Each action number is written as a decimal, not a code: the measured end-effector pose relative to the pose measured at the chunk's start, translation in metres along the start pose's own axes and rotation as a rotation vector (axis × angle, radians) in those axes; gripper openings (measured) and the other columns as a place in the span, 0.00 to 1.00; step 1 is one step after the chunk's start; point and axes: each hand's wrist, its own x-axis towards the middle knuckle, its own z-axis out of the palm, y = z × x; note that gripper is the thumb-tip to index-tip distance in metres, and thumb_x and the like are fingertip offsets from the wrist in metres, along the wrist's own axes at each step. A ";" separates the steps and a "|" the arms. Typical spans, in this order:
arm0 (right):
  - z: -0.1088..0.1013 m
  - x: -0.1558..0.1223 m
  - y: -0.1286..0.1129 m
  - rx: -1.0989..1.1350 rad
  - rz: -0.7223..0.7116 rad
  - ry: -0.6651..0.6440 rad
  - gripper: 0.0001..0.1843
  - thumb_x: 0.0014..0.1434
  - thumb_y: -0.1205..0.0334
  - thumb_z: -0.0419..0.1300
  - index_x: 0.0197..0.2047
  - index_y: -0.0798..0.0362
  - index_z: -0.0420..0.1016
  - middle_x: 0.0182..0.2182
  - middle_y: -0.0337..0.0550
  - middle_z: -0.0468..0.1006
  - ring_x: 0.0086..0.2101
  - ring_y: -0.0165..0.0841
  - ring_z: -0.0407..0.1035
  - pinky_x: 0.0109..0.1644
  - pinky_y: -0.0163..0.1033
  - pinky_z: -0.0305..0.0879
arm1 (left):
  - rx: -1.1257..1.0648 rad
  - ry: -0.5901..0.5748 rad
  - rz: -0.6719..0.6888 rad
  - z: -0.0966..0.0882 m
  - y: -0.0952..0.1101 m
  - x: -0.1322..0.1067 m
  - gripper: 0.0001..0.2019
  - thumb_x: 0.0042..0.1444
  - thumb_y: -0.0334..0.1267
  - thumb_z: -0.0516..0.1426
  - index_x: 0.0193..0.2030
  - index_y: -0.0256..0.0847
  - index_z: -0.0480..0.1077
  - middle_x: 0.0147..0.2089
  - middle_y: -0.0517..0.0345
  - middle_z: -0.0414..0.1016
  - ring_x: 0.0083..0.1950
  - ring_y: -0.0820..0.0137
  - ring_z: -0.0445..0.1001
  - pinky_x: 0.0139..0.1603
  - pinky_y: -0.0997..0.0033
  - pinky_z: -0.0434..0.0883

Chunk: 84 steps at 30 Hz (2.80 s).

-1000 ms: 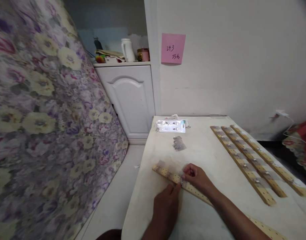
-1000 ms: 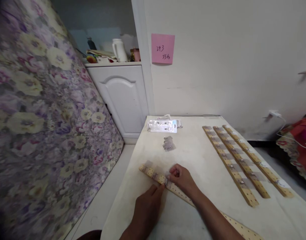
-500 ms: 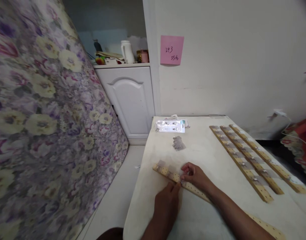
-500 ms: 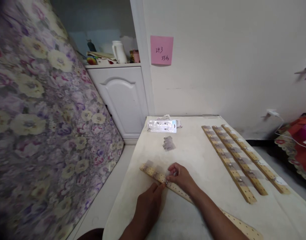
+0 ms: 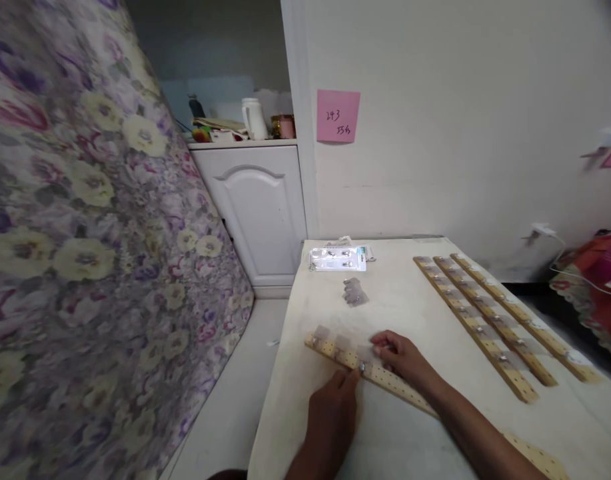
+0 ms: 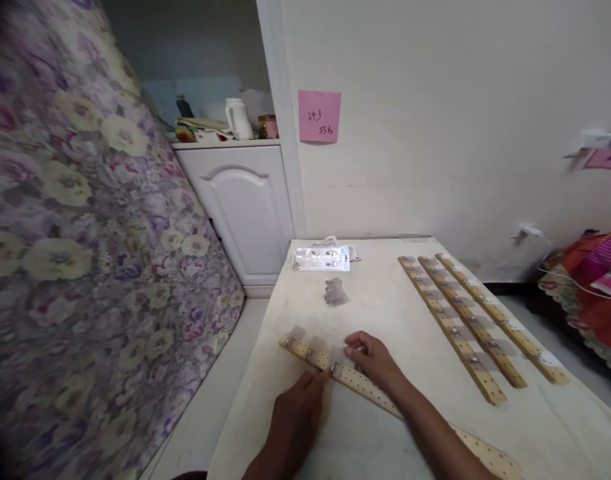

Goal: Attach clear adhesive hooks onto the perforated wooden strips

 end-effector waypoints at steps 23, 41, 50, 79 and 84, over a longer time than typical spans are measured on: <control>0.013 -0.043 -0.015 -0.687 -0.143 0.219 0.05 0.47 0.60 0.60 0.30 0.49 0.67 0.33 0.42 0.70 0.37 0.38 0.66 0.40 0.40 0.62 | -0.131 0.139 -0.031 -0.006 -0.009 -0.006 0.14 0.60 0.31 0.44 0.42 0.44 0.70 0.40 0.57 0.74 0.42 0.69 0.73 0.44 0.72 0.67; 0.006 0.052 -0.017 -0.386 -0.179 0.243 0.09 0.54 0.58 0.53 0.28 0.51 0.70 0.26 0.39 0.74 0.29 0.34 0.67 0.33 0.36 0.60 | -0.047 0.080 -0.066 0.002 -0.012 0.008 0.13 0.60 0.32 0.43 0.37 0.44 0.68 0.38 0.58 0.74 0.38 0.68 0.73 0.38 0.72 0.64; 0.001 0.122 -0.014 -0.513 -0.059 0.438 0.09 0.52 0.60 0.55 0.35 0.52 0.72 0.34 0.42 0.71 0.34 0.33 0.66 0.35 0.35 0.56 | -0.067 0.016 -0.088 0.005 -0.018 0.013 0.12 0.59 0.32 0.45 0.38 0.44 0.69 0.39 0.57 0.75 0.41 0.68 0.74 0.41 0.72 0.67; -0.019 0.093 0.001 -0.069 0.028 0.308 0.09 0.44 0.55 0.57 0.25 0.51 0.63 0.14 0.34 0.71 0.16 0.27 0.61 0.22 0.33 0.57 | -0.085 0.059 -0.091 0.003 -0.013 0.012 0.11 0.61 0.33 0.45 0.36 0.43 0.68 0.38 0.60 0.73 0.38 0.70 0.73 0.38 0.73 0.64; -0.028 0.074 0.004 -0.078 -0.012 0.409 0.09 0.44 0.56 0.59 0.22 0.52 0.64 0.14 0.32 0.67 0.17 0.26 0.58 0.22 0.32 0.53 | -0.085 0.070 -0.079 0.003 -0.013 0.012 0.12 0.61 0.33 0.44 0.36 0.44 0.68 0.37 0.60 0.73 0.38 0.71 0.72 0.38 0.73 0.63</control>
